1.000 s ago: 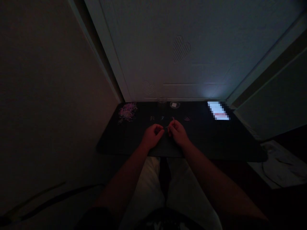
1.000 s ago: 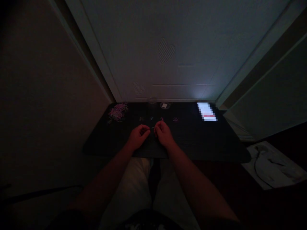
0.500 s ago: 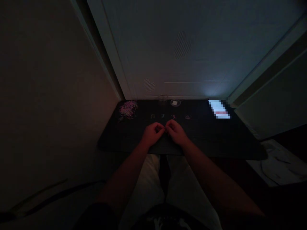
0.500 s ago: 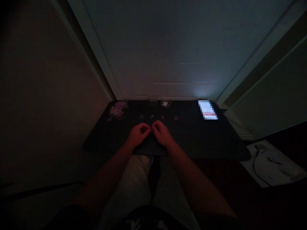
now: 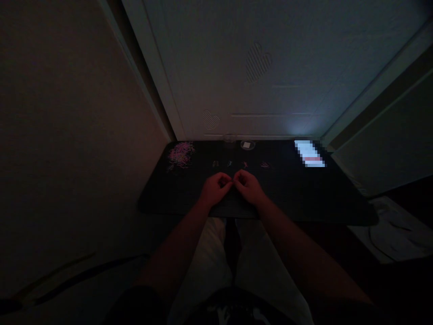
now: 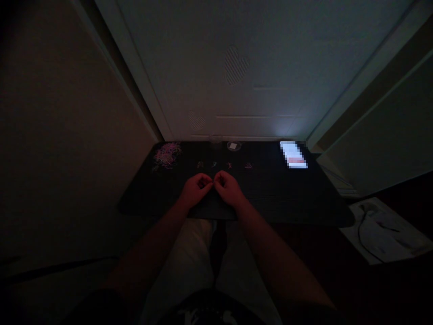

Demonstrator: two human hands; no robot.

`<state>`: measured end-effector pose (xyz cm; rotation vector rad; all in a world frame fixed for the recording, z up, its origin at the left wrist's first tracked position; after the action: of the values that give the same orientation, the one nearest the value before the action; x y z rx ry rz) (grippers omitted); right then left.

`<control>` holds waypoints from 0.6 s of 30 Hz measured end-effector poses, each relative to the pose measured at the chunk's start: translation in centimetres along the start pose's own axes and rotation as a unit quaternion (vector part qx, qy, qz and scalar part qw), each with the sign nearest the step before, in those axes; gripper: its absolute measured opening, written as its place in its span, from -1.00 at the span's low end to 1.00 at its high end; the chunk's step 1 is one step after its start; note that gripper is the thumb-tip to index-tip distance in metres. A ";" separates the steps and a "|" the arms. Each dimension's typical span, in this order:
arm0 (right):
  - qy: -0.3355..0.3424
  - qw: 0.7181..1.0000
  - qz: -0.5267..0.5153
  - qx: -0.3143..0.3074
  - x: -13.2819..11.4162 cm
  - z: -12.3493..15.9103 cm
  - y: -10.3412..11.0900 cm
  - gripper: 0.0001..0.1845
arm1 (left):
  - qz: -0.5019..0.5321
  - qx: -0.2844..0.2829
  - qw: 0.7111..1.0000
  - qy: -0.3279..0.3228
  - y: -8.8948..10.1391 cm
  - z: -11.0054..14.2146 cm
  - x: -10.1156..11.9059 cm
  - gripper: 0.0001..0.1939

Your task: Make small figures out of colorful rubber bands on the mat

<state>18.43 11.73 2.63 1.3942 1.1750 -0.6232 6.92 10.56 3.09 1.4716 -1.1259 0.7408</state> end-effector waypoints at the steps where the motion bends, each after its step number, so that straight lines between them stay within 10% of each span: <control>1: 0.001 1.000 0.000 0.004 0.0 0.0 0.1 -0.94 | -0.002 0.001 1.000 0.002 0.0 0.0 0.0 -0.84; 18: 0.005 1.000 -0.010 0.005 0.0 -0.1 0.1 -0.93 | -0.003 -0.003 1.000 -0.001 0.0 0.0 -0.2 -0.85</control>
<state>18.48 11.78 2.70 1.3969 1.1969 -0.6369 6.89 10.61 2.92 1.4716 -1.1237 0.7306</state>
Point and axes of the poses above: each hand's wrist, its own z-axis away from the middle knuckle, its own y-axis out of the back of the hand, x = y × z, the point moved 10 cm from there along -z, towards the middle knuckle, and after that the axes turned 8 degrees about z, right-handed, at the moved point
